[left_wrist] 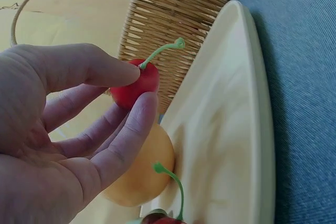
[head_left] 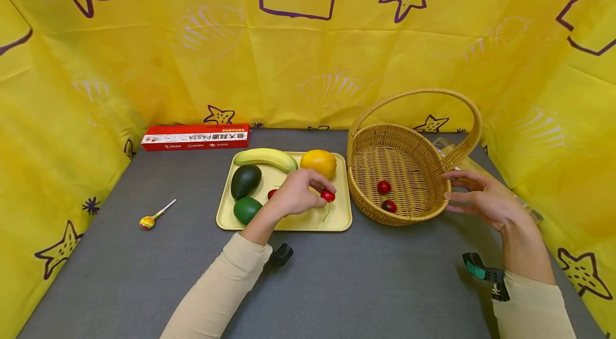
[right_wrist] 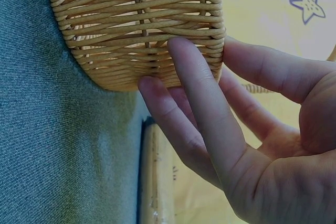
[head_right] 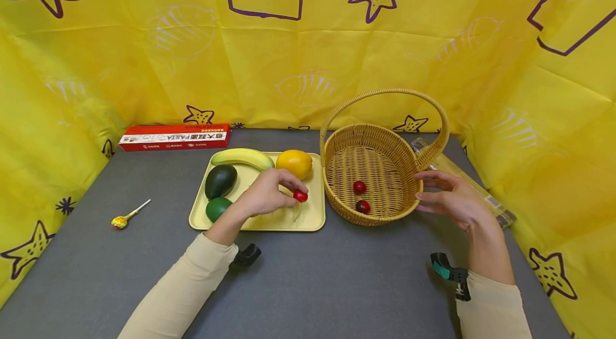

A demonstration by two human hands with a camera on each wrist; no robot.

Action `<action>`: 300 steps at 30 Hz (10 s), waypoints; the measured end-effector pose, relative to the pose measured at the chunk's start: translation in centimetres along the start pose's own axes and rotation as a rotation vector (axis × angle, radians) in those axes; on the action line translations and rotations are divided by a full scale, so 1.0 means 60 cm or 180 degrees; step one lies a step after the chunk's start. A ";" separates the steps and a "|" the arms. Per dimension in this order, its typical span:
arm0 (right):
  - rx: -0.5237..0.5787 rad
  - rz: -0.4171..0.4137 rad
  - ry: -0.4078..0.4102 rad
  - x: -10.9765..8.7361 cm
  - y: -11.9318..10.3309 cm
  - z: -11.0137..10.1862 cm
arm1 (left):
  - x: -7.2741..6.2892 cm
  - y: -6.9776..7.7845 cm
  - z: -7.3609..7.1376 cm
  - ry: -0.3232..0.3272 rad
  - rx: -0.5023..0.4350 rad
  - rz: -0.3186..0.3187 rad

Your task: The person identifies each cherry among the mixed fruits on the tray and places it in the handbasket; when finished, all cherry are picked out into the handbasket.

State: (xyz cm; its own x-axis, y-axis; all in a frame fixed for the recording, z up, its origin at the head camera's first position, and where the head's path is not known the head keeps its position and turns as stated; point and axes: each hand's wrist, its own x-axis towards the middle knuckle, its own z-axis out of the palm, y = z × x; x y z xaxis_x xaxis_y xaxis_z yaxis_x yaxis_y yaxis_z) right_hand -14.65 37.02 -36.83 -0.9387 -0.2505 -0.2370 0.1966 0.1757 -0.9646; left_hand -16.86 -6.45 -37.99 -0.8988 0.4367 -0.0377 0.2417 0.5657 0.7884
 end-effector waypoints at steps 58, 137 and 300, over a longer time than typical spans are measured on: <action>0.0102 -0.0058 -0.0020 0.000 0.001 0.000 | 0.118 0.146 0.041 -0.0949 -0.1531 0.0500; 0.0006 -0.0025 0.0017 -0.004 -0.001 0.003 | 0.213 0.185 0.124 -0.1672 0.0436 -0.0093; 0.0164 -0.0046 -0.0039 0.005 0.001 -0.002 | -0.062 -0.070 -0.115 0.0174 -0.0414 -0.0186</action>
State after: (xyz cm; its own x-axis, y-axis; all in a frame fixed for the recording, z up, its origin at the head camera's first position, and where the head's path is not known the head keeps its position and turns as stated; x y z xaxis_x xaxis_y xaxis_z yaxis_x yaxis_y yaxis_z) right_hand -14.95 37.10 -36.95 -0.9380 -0.2645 -0.2240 0.1976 0.1229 -0.9725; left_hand -17.07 -15.28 -36.93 -0.9294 0.3648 -0.0552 0.1421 0.4921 0.8589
